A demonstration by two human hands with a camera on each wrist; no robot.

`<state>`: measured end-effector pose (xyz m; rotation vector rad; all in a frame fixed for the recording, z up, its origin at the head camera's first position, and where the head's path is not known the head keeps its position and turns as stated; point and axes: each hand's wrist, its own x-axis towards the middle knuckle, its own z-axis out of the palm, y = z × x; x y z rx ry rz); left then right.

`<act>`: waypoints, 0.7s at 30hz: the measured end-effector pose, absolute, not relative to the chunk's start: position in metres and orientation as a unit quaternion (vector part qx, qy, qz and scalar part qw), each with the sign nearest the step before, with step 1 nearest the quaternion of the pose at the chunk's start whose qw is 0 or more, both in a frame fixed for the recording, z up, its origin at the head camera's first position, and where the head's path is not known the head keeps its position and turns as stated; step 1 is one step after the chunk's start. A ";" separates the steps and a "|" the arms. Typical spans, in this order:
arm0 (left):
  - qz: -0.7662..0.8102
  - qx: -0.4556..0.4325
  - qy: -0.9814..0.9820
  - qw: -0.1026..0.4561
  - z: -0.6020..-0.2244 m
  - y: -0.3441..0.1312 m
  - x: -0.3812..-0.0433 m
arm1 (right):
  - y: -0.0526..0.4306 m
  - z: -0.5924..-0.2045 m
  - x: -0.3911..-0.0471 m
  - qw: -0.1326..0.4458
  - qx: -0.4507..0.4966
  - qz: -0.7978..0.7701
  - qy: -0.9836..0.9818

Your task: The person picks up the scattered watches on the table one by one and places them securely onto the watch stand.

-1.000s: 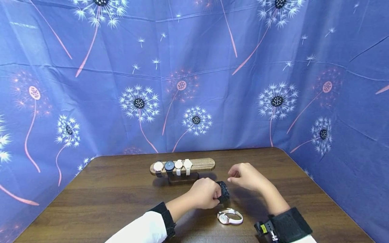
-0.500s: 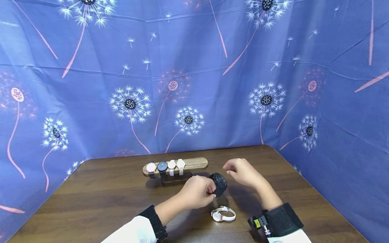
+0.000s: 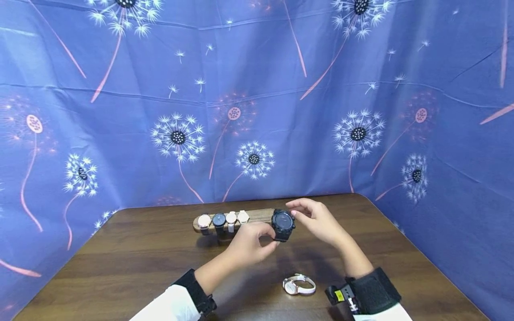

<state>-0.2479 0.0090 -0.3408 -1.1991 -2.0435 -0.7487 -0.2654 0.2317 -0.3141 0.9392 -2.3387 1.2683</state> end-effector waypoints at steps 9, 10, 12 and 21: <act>-0.325 -0.452 -0.756 0.344 -0.332 -0.008 -0.250 | 0.213 -0.294 -0.258 0.153 0.395 0.497 -0.757; -0.330 -0.452 -0.754 0.344 -0.331 -0.009 -0.250 | 0.212 -0.292 -0.257 0.151 0.400 0.498 -0.754; -0.341 -0.449 -0.750 0.346 -0.330 -0.012 -0.249 | 0.209 -0.290 -0.257 0.147 0.411 0.498 -0.750; -0.368 -0.431 -0.743 0.356 -0.328 -0.024 -0.247 | 0.196 -0.287 -0.251 0.142 0.428 0.489 -0.747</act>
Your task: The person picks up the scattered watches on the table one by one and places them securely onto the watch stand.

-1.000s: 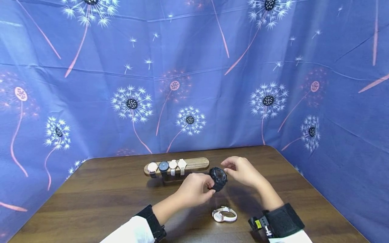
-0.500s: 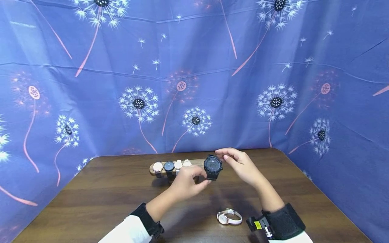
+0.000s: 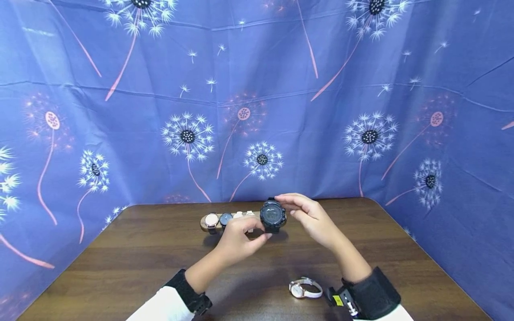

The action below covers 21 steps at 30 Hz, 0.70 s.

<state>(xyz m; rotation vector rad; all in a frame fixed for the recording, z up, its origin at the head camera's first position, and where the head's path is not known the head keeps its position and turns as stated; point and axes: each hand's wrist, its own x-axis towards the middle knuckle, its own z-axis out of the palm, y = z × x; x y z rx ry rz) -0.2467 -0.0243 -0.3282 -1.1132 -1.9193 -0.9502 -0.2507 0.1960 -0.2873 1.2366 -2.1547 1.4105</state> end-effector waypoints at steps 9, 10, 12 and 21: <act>-0.359 -0.447 -0.728 0.376 -0.328 -0.036 -0.250 | 0.174 -0.272 -0.230 0.193 0.476 0.435 -0.740; -0.354 -0.450 -0.726 0.381 -0.328 -0.037 -0.250 | 0.172 -0.268 -0.227 0.199 0.468 0.422 -0.751; -0.344 -0.456 -0.721 0.391 -0.328 -0.040 -0.252 | 0.167 -0.264 -0.222 0.207 0.450 0.400 -0.771; -0.317 -0.463 -0.720 0.409 -0.333 -0.047 -0.258 | 0.157 -0.281 -0.243 0.278 0.442 0.329 -0.787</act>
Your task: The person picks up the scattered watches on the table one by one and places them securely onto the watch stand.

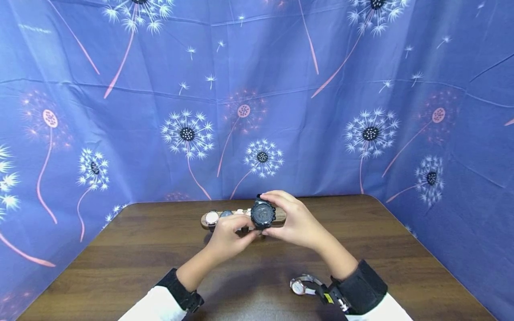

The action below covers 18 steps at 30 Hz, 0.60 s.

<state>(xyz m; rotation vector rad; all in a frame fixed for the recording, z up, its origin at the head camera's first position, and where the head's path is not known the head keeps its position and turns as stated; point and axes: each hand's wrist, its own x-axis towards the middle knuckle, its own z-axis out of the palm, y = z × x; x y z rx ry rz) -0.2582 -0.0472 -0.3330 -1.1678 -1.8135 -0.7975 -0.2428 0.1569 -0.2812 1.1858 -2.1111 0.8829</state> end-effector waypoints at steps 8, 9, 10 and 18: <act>-0.339 -0.458 -0.725 0.387 -0.337 -0.051 -0.258 | 0.156 -0.291 -0.255 0.299 0.457 0.308 -0.779; -0.341 -0.458 -0.725 0.385 -0.337 -0.052 -0.258 | 0.156 -0.291 -0.255 0.300 0.458 0.304 -0.780; -0.340 -0.459 -0.725 0.385 -0.338 -0.052 -0.258 | 0.156 -0.291 -0.255 0.300 0.459 0.299 -0.781; -0.346 -0.464 -0.729 0.366 -0.339 -0.055 -0.258 | 0.154 -0.294 -0.253 0.303 0.455 0.283 -0.788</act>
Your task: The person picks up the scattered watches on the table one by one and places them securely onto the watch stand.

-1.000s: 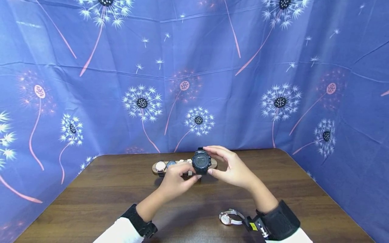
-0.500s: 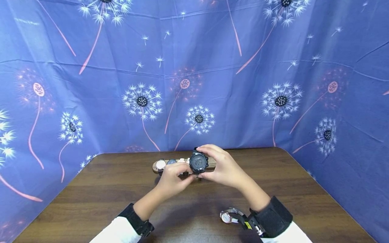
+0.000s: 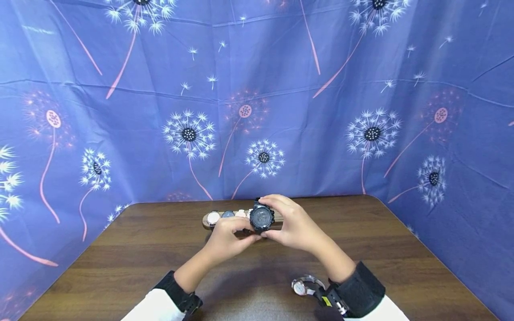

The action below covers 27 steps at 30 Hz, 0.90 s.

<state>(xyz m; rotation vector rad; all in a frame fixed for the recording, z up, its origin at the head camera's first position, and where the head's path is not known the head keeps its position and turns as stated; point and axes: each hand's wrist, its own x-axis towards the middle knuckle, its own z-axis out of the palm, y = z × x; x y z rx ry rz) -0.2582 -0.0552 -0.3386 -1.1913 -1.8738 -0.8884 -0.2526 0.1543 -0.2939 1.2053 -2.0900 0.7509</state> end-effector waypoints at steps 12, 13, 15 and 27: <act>-0.366 -0.409 -0.768 0.329 -0.335 -0.074 -0.254 | 0.165 -0.297 -0.255 0.313 0.434 0.283 -0.796; -0.362 -0.407 -0.771 0.330 -0.335 -0.076 -0.255 | 0.166 -0.297 -0.255 0.314 0.432 0.282 -0.797; -0.353 -0.406 -0.777 0.327 -0.337 -0.082 -0.256 | 0.169 -0.298 -0.255 0.314 0.427 0.280 -0.800; -0.303 -0.363 -0.832 0.291 -0.342 -0.123 -0.255 | 0.193 -0.309 -0.262 0.326 0.399 0.268 -0.814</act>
